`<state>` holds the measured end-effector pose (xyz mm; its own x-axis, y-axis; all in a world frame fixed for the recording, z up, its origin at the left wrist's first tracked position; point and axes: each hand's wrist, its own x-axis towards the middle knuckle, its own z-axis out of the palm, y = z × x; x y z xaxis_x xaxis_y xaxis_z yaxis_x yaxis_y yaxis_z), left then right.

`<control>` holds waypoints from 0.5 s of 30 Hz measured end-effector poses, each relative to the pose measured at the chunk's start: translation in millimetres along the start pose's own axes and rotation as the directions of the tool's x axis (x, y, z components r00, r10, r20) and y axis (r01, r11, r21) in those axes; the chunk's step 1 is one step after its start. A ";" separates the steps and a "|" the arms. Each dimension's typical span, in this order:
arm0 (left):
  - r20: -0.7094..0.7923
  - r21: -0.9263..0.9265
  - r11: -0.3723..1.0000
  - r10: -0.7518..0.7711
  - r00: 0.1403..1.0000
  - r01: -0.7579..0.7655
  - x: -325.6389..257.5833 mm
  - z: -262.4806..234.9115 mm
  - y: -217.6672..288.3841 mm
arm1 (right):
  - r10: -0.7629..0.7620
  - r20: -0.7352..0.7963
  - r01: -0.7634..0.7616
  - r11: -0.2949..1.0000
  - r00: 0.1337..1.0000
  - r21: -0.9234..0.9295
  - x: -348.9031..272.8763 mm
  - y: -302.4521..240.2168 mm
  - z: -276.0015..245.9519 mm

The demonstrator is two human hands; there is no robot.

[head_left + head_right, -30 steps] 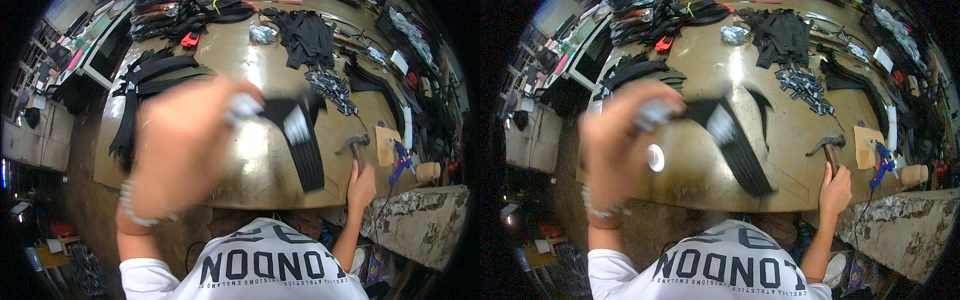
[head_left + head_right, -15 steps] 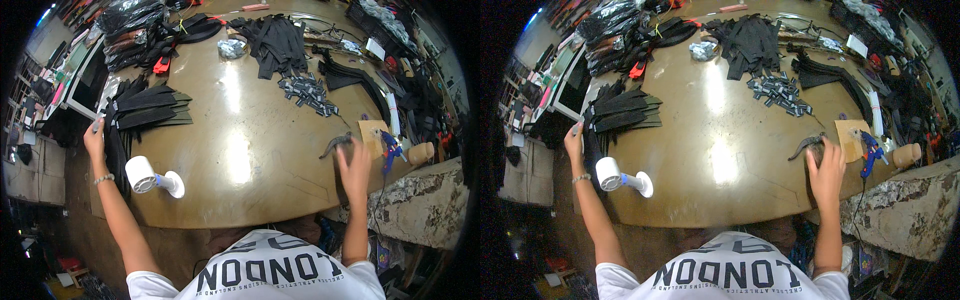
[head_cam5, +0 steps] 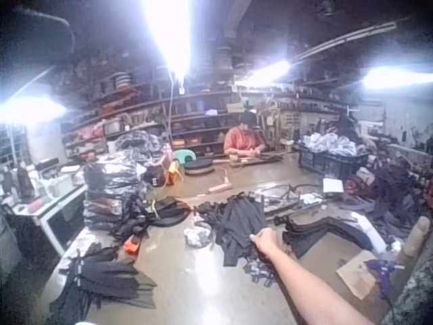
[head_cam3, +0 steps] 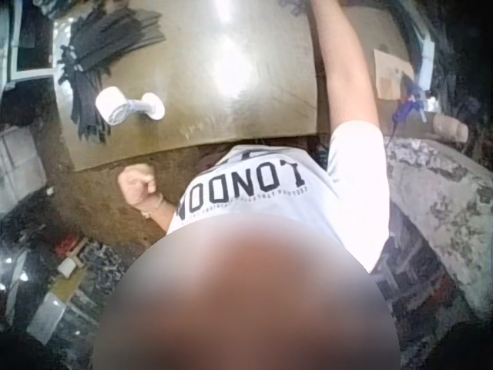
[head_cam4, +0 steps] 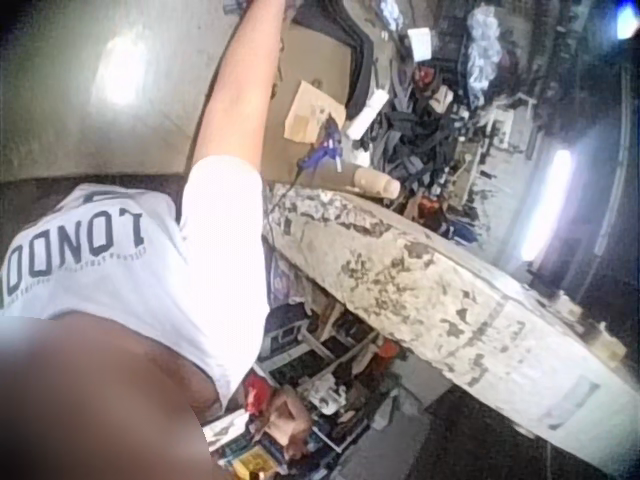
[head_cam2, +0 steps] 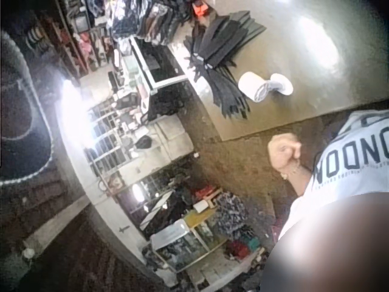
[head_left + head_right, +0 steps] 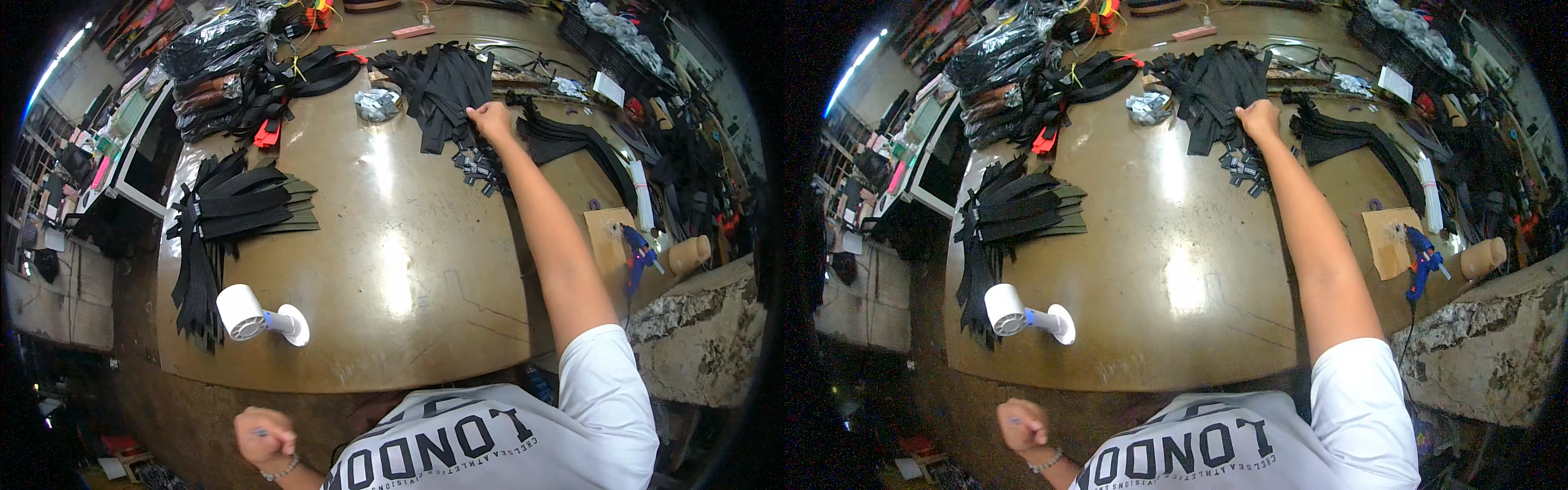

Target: The person assembles black belt straps by applying hot glue to the ends, attaching small rectangular metal buckles, and securing them with a hammer. The person repeats this process for multiple straps, placing finished pieces aside.

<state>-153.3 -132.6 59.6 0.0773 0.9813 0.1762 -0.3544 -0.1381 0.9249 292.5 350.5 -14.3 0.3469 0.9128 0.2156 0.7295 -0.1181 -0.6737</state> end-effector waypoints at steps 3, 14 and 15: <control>-0.063 0.087 0.959 -0.263 0.963 0.268 16.6 29.8 -13.5 | -0.094 0.057 0.085 0.986 0.994 0.144 4.5 3.6 -4.6; 0.104 0.515 0.777 -0.476 0.873 0.362 107.1 120.7 -52.5 | 0.160 0.132 -0.191 0.942 0.978 0.276 14.8 0.7 4.6; 0.053 0.483 0.798 -0.437 0.898 0.360 112.2 122.1 -55.3 | 0.198 0.124 -0.229 0.917 0.972 0.326 16.2 1.0 5.0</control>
<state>-11.2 -31.2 69.3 0.2740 0.9342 -0.2284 0.1952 0.1785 0.9644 295.9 367.1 -15.0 0.4089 0.9125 -0.0114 0.3975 -0.1894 -0.8978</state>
